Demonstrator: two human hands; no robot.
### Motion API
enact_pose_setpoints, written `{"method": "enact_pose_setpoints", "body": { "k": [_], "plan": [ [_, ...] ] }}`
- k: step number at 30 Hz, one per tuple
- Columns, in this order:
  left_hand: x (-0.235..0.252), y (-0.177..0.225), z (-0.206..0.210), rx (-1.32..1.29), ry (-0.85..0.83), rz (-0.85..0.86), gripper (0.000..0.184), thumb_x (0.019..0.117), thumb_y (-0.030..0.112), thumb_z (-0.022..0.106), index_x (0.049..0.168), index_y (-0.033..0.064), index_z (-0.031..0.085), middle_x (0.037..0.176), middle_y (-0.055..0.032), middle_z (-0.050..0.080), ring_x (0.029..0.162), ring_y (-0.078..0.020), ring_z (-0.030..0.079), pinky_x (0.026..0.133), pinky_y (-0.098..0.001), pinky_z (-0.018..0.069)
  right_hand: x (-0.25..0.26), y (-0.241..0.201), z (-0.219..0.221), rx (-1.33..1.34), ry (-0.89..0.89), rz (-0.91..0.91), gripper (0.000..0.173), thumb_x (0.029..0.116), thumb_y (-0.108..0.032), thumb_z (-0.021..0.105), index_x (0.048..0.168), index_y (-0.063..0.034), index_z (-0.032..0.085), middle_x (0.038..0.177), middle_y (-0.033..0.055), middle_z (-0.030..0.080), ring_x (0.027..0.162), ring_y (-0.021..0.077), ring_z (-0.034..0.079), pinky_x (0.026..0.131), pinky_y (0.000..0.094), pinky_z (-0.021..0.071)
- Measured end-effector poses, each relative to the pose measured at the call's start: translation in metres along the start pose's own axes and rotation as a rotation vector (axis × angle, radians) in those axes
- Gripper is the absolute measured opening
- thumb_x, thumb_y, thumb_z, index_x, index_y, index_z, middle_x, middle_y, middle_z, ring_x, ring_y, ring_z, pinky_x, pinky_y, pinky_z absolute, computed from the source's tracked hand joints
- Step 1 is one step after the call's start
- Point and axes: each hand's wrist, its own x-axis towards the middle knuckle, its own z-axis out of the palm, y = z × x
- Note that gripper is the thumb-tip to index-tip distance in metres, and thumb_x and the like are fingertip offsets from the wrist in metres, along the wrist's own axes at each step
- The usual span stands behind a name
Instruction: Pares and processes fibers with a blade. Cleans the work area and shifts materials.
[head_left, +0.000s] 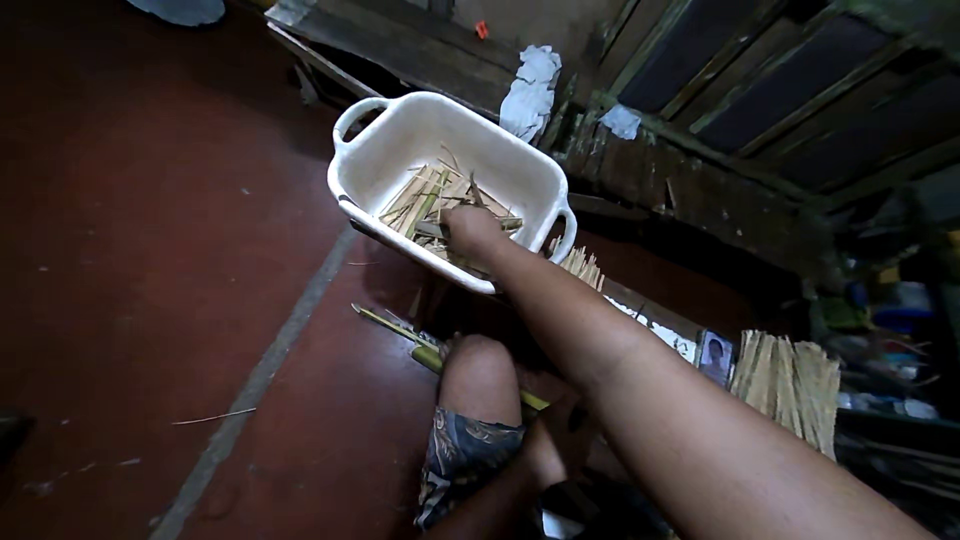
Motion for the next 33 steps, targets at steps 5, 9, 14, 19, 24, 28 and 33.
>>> {"method": "enact_pose_setpoints", "body": {
  "k": [5,9,14,19,24,28,33],
  "plan": [
    [0.001,0.001,-0.002,0.037,-0.001,0.004,0.034,0.1069,0.033,0.053,0.122,0.0047,0.064,0.1,-0.012,0.067,0.087,-0.02,0.066,0.081,-0.0402,0.0559,0.003,0.004,0.003,0.0,0.003,-0.058,0.027,0.0828,-0.019,0.077,0.109,-0.0133,0.071,0.119,0.0148,0.066,0.11,0.038,0.066,0.081,0.0637,0.0571],
    [0.006,-0.014,0.003,0.014,0.002,0.049,0.037,0.1059,0.039,0.053,0.123,0.0078,0.064,0.099,-0.0089,0.068,0.086,-0.0173,0.066,0.08,-0.0386,0.057,0.004,0.007,-0.001,0.03,-0.031,-0.115,0.025,0.0828,-0.024,0.078,0.104,-0.0115,0.072,0.114,0.0141,0.068,0.106,0.0369,0.067,0.081,0.0649,0.0562],
    [0.011,-0.019,0.008,0.065,-0.001,0.042,0.039,0.1048,0.043,0.054,0.123,0.0105,0.065,0.101,-0.0076,0.069,0.09,-0.0178,0.068,0.084,-0.0416,0.0578,-0.008,0.013,0.003,0.009,-0.102,-0.105,0.042,0.0779,-0.025,0.081,0.116,-0.0148,0.068,0.104,0.0142,0.071,0.098,0.0383,0.069,0.078,0.0677,0.0553],
    [0.0,-0.007,0.005,-0.001,-0.012,0.023,0.039,0.1067,0.038,0.053,0.125,0.0059,0.063,0.099,-0.0103,0.068,0.084,-0.0185,0.066,0.078,-0.0392,0.0569,-0.011,0.013,-0.002,0.007,-0.19,-0.072,0.032,0.0784,-0.025,0.081,0.107,-0.0137,0.072,0.107,0.0166,0.07,0.102,0.0396,0.068,0.079,0.069,0.0548],
    [-0.004,-0.004,0.003,-0.008,-0.007,0.018,0.039,0.1067,0.037,0.053,0.126,0.0054,0.064,0.101,-0.0107,0.068,0.087,-0.0188,0.067,0.081,-0.0398,0.0567,-0.005,0.014,-0.002,0.082,-0.172,-0.035,0.032,0.0825,-0.031,0.078,0.107,-0.0109,0.071,0.115,0.018,0.066,0.103,0.039,0.067,0.08,0.0675,0.0551],
    [-0.008,0.002,-0.001,-0.007,-0.003,-0.007,0.037,0.1066,0.037,0.053,0.124,0.0062,0.064,0.099,-0.0105,0.067,0.085,-0.0189,0.065,0.079,-0.0398,0.0558,-0.005,0.011,-0.001,0.156,-0.025,0.061,0.042,0.0876,-0.021,0.072,0.127,-0.0121,0.061,0.126,0.0204,0.063,0.107,0.0412,0.067,0.084,0.0654,0.0563],
    [-0.008,0.002,-0.003,-0.017,-0.016,-0.023,0.036,0.1069,0.037,0.052,0.121,0.0056,0.064,0.095,-0.0102,0.065,0.08,-0.0188,0.063,0.075,-0.0394,0.0553,0.0,0.014,0.004,-0.04,-0.05,0.058,0.037,0.087,-0.027,0.075,0.122,-0.015,0.07,0.137,0.0214,0.057,0.108,0.0439,0.066,0.079,0.0665,0.0568]
  ]
}}
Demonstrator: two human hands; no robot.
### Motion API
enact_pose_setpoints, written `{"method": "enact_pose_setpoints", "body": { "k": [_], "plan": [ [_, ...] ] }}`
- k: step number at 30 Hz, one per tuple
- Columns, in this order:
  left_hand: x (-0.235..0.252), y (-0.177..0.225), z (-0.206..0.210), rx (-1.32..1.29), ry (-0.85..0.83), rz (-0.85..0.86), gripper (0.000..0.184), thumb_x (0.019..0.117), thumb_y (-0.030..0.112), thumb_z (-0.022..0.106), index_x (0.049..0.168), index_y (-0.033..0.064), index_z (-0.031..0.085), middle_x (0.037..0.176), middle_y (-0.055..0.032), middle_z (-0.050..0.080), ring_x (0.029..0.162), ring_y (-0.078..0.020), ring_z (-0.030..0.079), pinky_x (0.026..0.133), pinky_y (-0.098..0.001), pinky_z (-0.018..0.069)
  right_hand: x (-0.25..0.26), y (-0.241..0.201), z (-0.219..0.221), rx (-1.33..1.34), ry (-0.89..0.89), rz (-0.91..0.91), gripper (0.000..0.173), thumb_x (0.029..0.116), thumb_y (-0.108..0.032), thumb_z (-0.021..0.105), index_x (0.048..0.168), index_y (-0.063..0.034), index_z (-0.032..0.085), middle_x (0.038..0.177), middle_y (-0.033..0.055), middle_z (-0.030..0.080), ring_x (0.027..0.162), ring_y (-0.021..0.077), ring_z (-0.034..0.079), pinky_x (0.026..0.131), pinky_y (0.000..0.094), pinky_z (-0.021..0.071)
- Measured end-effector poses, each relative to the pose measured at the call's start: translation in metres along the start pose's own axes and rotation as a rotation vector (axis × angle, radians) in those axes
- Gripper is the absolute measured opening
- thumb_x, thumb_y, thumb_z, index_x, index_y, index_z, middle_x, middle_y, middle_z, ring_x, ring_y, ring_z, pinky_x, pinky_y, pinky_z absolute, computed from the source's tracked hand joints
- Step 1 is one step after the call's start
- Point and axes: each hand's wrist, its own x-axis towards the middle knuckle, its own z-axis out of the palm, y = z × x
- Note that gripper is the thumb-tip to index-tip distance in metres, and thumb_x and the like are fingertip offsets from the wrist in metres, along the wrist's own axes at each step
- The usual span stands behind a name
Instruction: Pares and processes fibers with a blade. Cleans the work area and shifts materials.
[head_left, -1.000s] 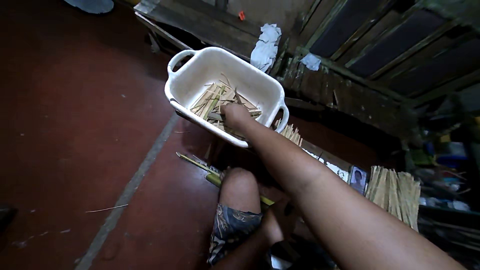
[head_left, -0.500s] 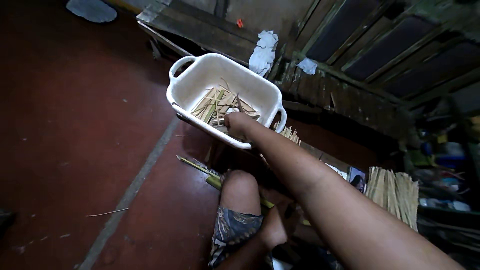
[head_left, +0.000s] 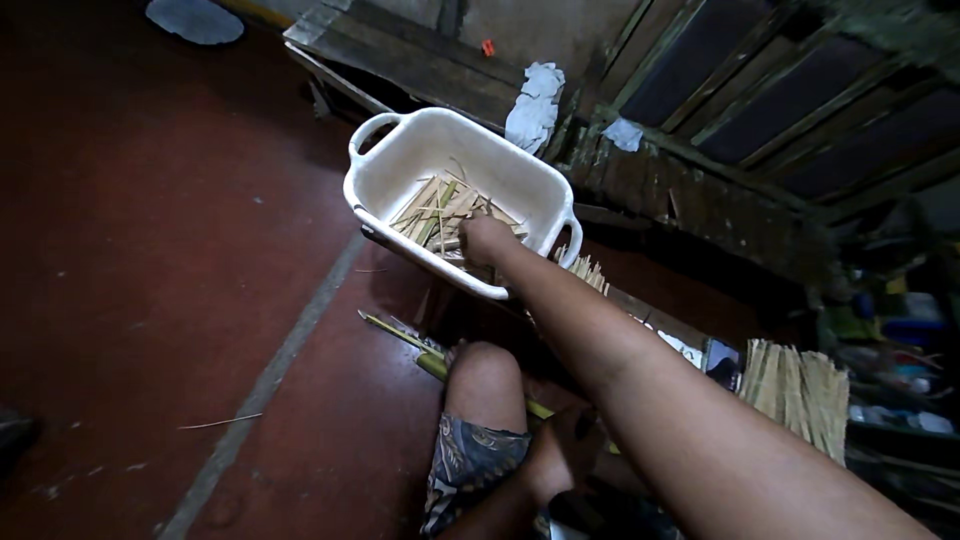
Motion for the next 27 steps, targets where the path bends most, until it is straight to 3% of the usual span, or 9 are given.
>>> {"method": "enact_pose_setpoints", "body": {
  "k": [4,6,8,12,16,19,22,24,27],
  "plan": [
    [-0.001,0.001,-0.002,0.002,0.008,0.016,0.036,0.1071,0.036,0.052,0.122,0.005,0.064,0.097,-0.0104,0.067,0.083,-0.0184,0.064,0.078,-0.0388,0.0555,-0.003,-0.003,-0.006,-0.008,0.007,-0.005,0.026,0.0924,-0.021,0.068,0.117,-0.012,0.069,0.117,0.018,0.069,0.107,0.0422,0.067,0.079,0.0681,0.0551],
    [0.001,-0.001,-0.002,0.008,0.013,0.015,0.037,0.1069,0.037,0.053,0.122,0.0052,0.064,0.095,-0.0097,0.066,0.081,-0.0178,0.064,0.075,-0.0381,0.0559,-0.001,-0.004,-0.014,0.036,0.116,0.042,0.026,0.0968,-0.021,0.063,0.122,-0.0124,0.066,0.116,0.0173,0.069,0.105,0.0412,0.069,0.079,0.0658,0.0562],
    [0.007,-0.01,0.002,0.029,0.017,0.028,0.039,0.1062,0.04,0.053,0.122,0.0062,0.065,0.096,-0.0095,0.068,0.082,-0.018,0.067,0.076,-0.0392,0.0575,0.004,-0.003,-0.017,0.06,0.145,-0.017,0.028,0.0929,-0.025,0.068,0.118,-0.013,0.066,0.118,0.0156,0.067,0.103,0.0391,0.068,0.078,0.0637,0.0571],
    [0.026,-0.032,0.012,0.072,0.047,0.11,0.037,0.1035,0.041,0.055,0.12,0.0105,0.066,0.101,-0.0078,0.07,0.09,-0.018,0.069,0.084,-0.0434,0.0583,0.002,-0.011,-0.013,0.011,-0.169,-0.145,0.032,0.0816,-0.036,0.08,0.102,-0.0128,0.072,0.1,0.0159,0.071,0.095,0.0394,0.069,0.076,0.0695,0.0542],
    [0.006,-0.004,0.0,0.004,0.007,0.056,0.038,0.1067,0.037,0.053,0.125,0.0053,0.064,0.1,-0.0106,0.068,0.086,-0.0186,0.066,0.081,-0.0393,0.0563,-0.011,-0.021,-0.002,-0.113,-0.16,-0.136,0.025,0.0864,-0.03,0.076,0.097,-0.0083,0.071,0.102,0.0179,0.07,0.096,0.0415,0.069,0.073,0.0684,0.0543],
    [0.022,-0.024,0.008,0.107,0.045,0.069,0.041,0.1045,0.044,0.054,0.124,0.0103,0.066,0.105,-0.0086,0.07,0.095,-0.0191,0.069,0.088,-0.0439,0.0574,-0.012,-0.02,-0.015,-0.078,-0.182,-0.097,0.029,0.0867,-0.033,0.076,0.101,-0.0086,0.072,0.103,0.0186,0.071,0.098,0.0418,0.069,0.076,0.0691,0.0544],
    [0.037,-0.042,0.015,0.106,0.076,0.069,0.044,0.1028,0.049,0.055,0.128,0.014,0.066,0.114,-0.0056,0.072,0.106,-0.0171,0.069,0.096,-0.0454,0.0571,-0.008,-0.001,-0.038,0.08,-0.074,-0.117,0.024,0.0893,-0.024,0.069,0.109,-0.0103,0.07,0.103,0.0176,0.07,0.099,0.04,0.068,0.079,0.068,0.0542],
    [0.038,-0.041,0.015,0.109,0.09,0.049,0.035,0.1027,0.039,0.054,0.118,0.0096,0.066,0.101,-0.0087,0.069,0.091,-0.0202,0.068,0.084,-0.0462,0.0574,-0.014,0.016,-0.056,0.315,0.05,-0.125,0.022,0.0948,-0.022,0.065,0.113,-0.0101,0.07,0.102,0.0145,0.071,0.096,0.0334,0.069,0.083,0.0622,0.0558],
    [0.039,-0.04,0.016,0.123,0.098,0.049,0.039,0.1029,0.046,0.055,0.115,0.0098,0.065,0.089,-0.008,0.064,0.076,-0.0203,0.064,0.072,-0.0436,0.0564,-0.036,0.039,-0.081,0.79,0.191,-0.078,0.029,0.0952,-0.021,0.07,0.12,-0.0067,0.069,0.103,0.0112,0.072,0.088,0.0222,0.071,0.083,0.047,0.0604]
  ]
}}
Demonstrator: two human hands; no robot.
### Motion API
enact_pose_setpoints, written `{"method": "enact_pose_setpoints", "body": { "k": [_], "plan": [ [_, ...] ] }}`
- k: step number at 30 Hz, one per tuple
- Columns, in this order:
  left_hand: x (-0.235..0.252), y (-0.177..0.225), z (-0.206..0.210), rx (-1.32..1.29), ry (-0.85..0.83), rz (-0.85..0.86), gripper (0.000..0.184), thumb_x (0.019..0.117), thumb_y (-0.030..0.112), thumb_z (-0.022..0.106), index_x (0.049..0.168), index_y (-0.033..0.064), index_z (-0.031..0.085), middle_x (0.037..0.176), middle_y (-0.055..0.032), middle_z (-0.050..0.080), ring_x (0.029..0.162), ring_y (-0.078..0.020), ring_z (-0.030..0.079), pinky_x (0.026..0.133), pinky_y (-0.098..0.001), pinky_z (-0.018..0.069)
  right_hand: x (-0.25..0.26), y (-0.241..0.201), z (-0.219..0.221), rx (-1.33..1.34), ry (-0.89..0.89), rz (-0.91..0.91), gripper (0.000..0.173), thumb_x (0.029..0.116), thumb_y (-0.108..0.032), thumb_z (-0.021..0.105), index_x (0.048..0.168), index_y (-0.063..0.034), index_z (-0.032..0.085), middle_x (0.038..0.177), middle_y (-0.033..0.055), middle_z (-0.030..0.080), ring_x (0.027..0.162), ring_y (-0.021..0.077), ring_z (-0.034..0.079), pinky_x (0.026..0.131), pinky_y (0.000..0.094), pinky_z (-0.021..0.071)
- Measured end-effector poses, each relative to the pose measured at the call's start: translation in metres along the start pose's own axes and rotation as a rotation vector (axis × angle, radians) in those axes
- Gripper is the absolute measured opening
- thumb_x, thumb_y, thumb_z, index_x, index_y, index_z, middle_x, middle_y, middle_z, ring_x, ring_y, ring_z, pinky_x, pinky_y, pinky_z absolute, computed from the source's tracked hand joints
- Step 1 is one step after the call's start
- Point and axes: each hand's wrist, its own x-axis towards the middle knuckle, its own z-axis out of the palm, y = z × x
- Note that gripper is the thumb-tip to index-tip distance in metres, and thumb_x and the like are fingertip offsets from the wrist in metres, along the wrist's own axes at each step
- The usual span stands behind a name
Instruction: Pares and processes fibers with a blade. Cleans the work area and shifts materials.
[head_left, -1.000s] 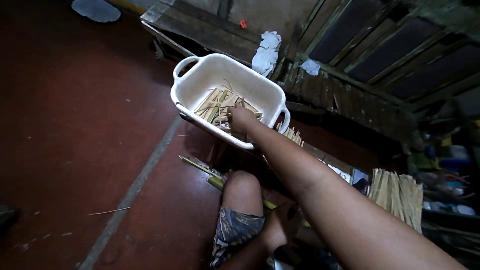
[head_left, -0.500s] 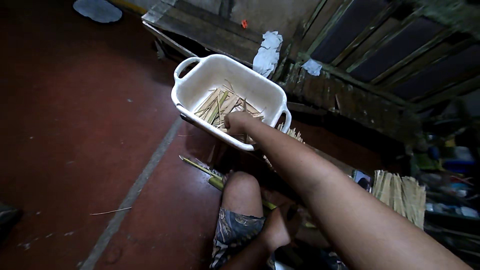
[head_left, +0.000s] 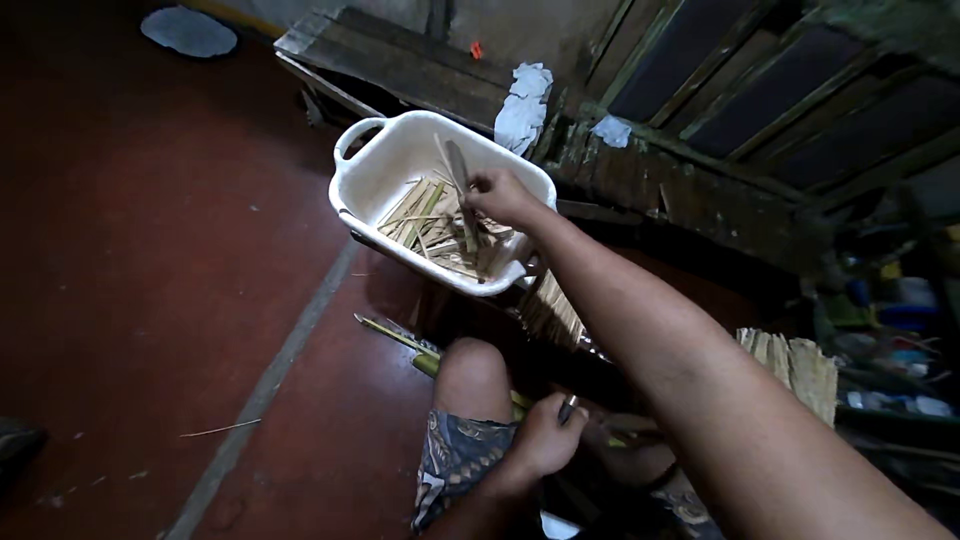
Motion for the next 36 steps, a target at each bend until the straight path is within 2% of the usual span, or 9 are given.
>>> {"method": "enact_pose_setpoints", "body": {
  "k": [4,7,9,12,18,22,25,33,36],
  "plan": [
    [0.001,0.0,0.007,0.06,0.018,-0.014,0.043,0.1022,0.05,0.055,0.115,0.0103,0.066,0.088,-0.0072,0.064,0.076,-0.02,0.064,0.072,-0.0434,0.0564,-0.026,-0.004,-0.029,0.43,0.072,0.093,0.027,0.1028,-0.03,0.065,0.11,-0.0037,0.069,0.104,0.0121,0.074,0.087,0.0224,0.074,0.079,0.0424,0.0641],
    [0.002,-0.001,0.016,0.094,0.017,-0.018,0.043,0.1022,0.05,0.055,0.114,0.0103,0.065,0.087,-0.0073,0.064,0.076,-0.0206,0.063,0.072,-0.0442,0.0558,-0.036,0.004,-0.037,0.367,0.179,0.03,0.027,0.1016,-0.034,0.066,0.106,-0.0079,0.073,0.095,0.0092,0.072,0.078,0.0199,0.07,0.073,0.0423,0.061],
    [0.002,-0.002,0.022,0.113,0.022,-0.014,0.043,0.102,0.05,0.055,0.113,0.0105,0.066,0.087,-0.007,0.064,0.076,-0.0203,0.063,0.072,-0.0442,0.0557,-0.048,0.003,-0.039,0.376,0.215,-0.022,0.028,0.1022,-0.031,0.066,0.116,-0.0083,0.073,0.094,0.0094,0.073,0.075,0.0189,0.071,0.071,0.0401,0.0622],
    [0.003,-0.002,0.029,0.127,0.019,-0.009,0.042,0.1025,0.05,0.055,0.113,0.0105,0.066,0.086,-0.0072,0.063,0.075,-0.02,0.063,0.071,-0.0431,0.0554,-0.065,-0.002,-0.039,0.491,0.174,-0.021,0.03,0.1039,-0.015,0.058,0.132,-0.0065,0.066,0.103,0.0109,0.076,0.084,0.0213,0.075,0.076,0.0397,0.0638],
    [0.005,-0.006,0.038,0.161,0.018,-0.002,0.043,0.1022,0.049,0.055,0.116,0.0097,0.067,0.089,-0.008,0.065,0.078,-0.0211,0.064,0.075,-0.0453,0.0559,-0.102,-0.01,-0.049,0.556,0.154,-0.053,0.035,0.1079,-0.022,0.044,0.12,-0.0078,0.073,0.113,0.0093,0.072,0.092,0.0197,0.071,0.08,0.04,0.0607],
    [0.004,-0.008,0.042,0.165,0.035,0.0,0.042,0.1023,0.049,0.055,0.115,0.0107,0.067,0.086,-0.0073,0.064,0.073,-0.0202,0.064,0.07,-0.0431,0.0564,-0.13,0.0,-0.063,0.538,0.244,-0.149,0.023,0.1007,-0.015,0.066,0.12,-0.004,0.072,0.112,0.0113,0.073,0.091,0.0224,0.073,0.078,0.0406,0.0634],
    [0.005,-0.008,0.043,0.151,0.053,0.01,0.042,0.1024,0.049,0.056,0.115,0.0105,0.067,0.085,-0.0067,0.064,0.071,-0.0191,0.063,0.069,-0.0412,0.0566,-0.159,0.009,-0.078,0.535,0.305,-0.144,0.023,0.0955,-0.005,0.069,0.119,-0.0029,0.068,0.113,0.0123,0.071,0.087,0.0227,0.072,0.074,0.0392,0.0634],
    [0.01,-0.014,0.047,0.112,0.119,0.051,0.036,0.103,0.045,0.058,0.115,0.012,0.068,0.079,-0.0042,0.063,0.065,-0.016,0.06,0.062,-0.0361,0.0549,-0.271,0.07,-0.118,0.574,0.541,-0.026,0.066,0.0884,-0.004,0.076,0.143,-0.012,0.041,0.106,0.0151,0.072,0.078,0.0292,0.074,0.069,0.044,0.0656],
    [0.011,-0.013,0.048,0.15,0.143,0.078,0.035,0.1033,0.044,0.057,0.114,0.0122,0.069,0.081,-0.0034,0.064,0.067,-0.0154,0.061,0.064,-0.0361,0.0553,-0.318,0.11,-0.127,0.584,0.66,-0.012,0.1,0.0877,-0.004,0.079,0.163,-0.0168,0.015,0.105,0.0136,0.073,0.081,0.0287,0.075,0.075,0.0444,0.0668]
  ]
}}
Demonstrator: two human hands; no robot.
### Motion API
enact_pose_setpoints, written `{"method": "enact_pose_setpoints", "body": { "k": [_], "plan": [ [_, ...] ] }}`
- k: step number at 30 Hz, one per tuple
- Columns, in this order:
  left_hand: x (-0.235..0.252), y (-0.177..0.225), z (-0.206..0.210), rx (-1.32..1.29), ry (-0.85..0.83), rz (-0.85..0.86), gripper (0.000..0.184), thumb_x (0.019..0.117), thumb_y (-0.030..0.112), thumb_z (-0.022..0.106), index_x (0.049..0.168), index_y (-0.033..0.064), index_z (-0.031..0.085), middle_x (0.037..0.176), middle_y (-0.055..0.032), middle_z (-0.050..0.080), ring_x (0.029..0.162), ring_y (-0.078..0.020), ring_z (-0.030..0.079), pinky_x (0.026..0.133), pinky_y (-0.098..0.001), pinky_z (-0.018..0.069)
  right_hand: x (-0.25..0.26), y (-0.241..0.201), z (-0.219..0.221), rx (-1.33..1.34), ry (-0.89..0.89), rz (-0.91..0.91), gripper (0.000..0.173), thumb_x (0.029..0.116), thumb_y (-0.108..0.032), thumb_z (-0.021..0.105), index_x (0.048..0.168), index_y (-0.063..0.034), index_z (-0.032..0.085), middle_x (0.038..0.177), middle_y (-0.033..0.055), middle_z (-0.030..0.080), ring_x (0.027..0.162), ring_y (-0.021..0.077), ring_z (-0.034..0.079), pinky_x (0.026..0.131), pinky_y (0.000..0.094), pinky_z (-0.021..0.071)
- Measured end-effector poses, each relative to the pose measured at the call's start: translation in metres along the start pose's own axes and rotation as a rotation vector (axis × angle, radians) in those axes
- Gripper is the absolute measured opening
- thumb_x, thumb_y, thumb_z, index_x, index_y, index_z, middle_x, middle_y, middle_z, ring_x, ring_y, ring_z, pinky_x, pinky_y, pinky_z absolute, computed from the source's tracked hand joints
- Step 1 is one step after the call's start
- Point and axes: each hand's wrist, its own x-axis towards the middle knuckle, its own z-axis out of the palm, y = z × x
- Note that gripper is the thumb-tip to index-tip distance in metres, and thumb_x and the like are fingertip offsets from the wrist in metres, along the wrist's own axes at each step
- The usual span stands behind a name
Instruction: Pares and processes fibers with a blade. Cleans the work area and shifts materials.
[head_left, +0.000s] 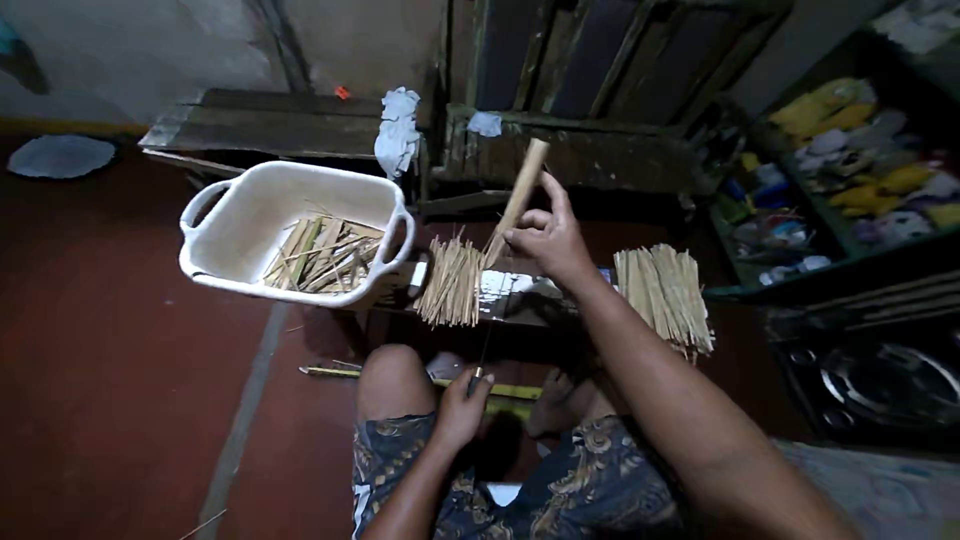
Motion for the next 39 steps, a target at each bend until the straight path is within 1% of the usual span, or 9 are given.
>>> {"method": "enact_pose_setpoints", "body": {
  "k": [1,2,6,10,13,17,22,30,39],
  "plan": [
    [0.0,0.0,0.001,0.007,0.01,0.006,0.034,0.1037,0.043,0.057,0.113,0.0122,0.07,0.081,-0.0031,0.064,0.068,-0.0151,0.061,0.064,-0.0357,0.0553,-0.01,0.01,-0.018,-0.024,0.041,0.021,0.105,0.0885,-0.006,0.079,0.164,-0.0171,0.008,0.106,0.0121,0.073,0.082,0.0275,0.075,0.076,0.044,0.0663],
    [0.0,0.001,0.002,0.014,0.02,0.009,0.033,0.1041,0.041,0.057,0.112,0.0123,0.07,0.08,-0.0029,0.064,0.067,-0.015,0.061,0.063,-0.0355,0.0549,-0.021,0.02,-0.034,-0.071,0.088,0.06,0.101,0.0901,-0.009,0.079,0.164,-0.0192,0.01,0.108,0.0094,0.073,0.082,0.0256,0.074,0.076,0.0429,0.0652],
    [0.003,-0.003,0.006,0.064,0.063,0.043,0.032,0.1042,0.042,0.056,0.109,0.0128,0.07,0.074,-0.002,0.061,0.061,-0.0149,0.058,0.057,-0.0348,0.052,-0.049,0.07,-0.082,-0.228,0.233,0.135,0.06,0.095,-0.016,0.075,0.149,-0.0229,0.05,0.12,0.0097,0.071,0.078,0.0269,0.073,0.07,0.046,0.0639],
    [0.002,-0.003,0.012,0.089,0.108,0.12,0.029,0.105,0.036,0.056,0.107,0.0105,0.07,0.076,-0.0015,0.062,0.061,-0.0145,0.058,0.057,-0.0338,0.0524,-0.061,0.106,-0.093,-0.262,0.253,0.113,0.03,0.1034,-0.027,0.065,0.129,-0.0118,0.065,0.113,0.0095,0.073,0.08,0.0223,0.074,0.073,0.0438,0.0652],
    [0.004,0.003,0.014,0.061,0.11,0.201,0.03,0.1074,0.034,0.051,0.105,0.0105,0.07,0.073,-0.003,0.06,0.055,-0.0159,0.054,0.049,-0.033,0.049,-0.067,0.137,-0.092,-0.357,0.224,0.059,0.024,0.1018,-0.03,0.067,0.108,-0.0072,0.07,0.097,0.0082,0.073,0.08,0.0186,0.072,0.075,0.0429,0.0636],
    [0.008,0.025,0.019,-0.008,0.052,0.303,0.044,0.112,0.037,0.036,0.113,0.0073,0.069,0.062,-0.0034,0.052,0.047,-0.0155,0.046,0.042,-0.0312,0.0439,-0.067,0.156,-0.084,-0.439,0.079,0.017,0.022,0.1001,-0.029,0.068,0.102,-0.0076,0.074,0.101,0.0073,0.073,0.09,0.0172,0.072,0.084,0.043,0.0623],
    [0.026,0.07,0.035,-0.048,0.021,0.421,0.049,0.1127,0.036,0.03,0.112,0.0044,0.068,0.062,-0.0027,0.051,0.047,-0.0146,0.046,0.043,-0.0308,0.0442,-0.063,0.157,-0.083,-0.52,-0.033,-0.029,0.017,0.0983,-0.023,0.067,0.092,-0.0092,0.075,0.098,0.0053,0.071,0.085,0.0183,0.069,0.079,0.0439,0.0598],
    [0.05,0.099,0.055,-0.035,-0.015,0.455,0.049,0.1131,0.035,0.031,0.108,0.0034,0.068,0.066,-0.0036,0.053,0.05,-0.0147,0.047,0.045,-0.0302,0.0449,-0.069,0.154,-0.084,-0.523,-0.06,0.046,0.022,0.1,-0.03,0.067,0.107,-0.0114,0.077,0.11,0.0051,0.074,0.098,0.0187,0.071,0.091,0.046,0.0588],
    [0.058,0.092,0.061,-0.037,-0.019,0.383,0.048,0.113,0.035,0.033,0.11,0.0031,0.069,0.063,-0.004,0.05,0.047,-0.0156,0.044,0.043,-0.0305,0.0422,-0.071,0.158,-0.083,-0.524,-0.056,0.0,0.02,0.0985,-0.027,0.068,0.109,-0.013,0.077,0.109,0.005,0.073,0.095,0.0171,0.071,0.088,0.043,0.06]
  ]
}}
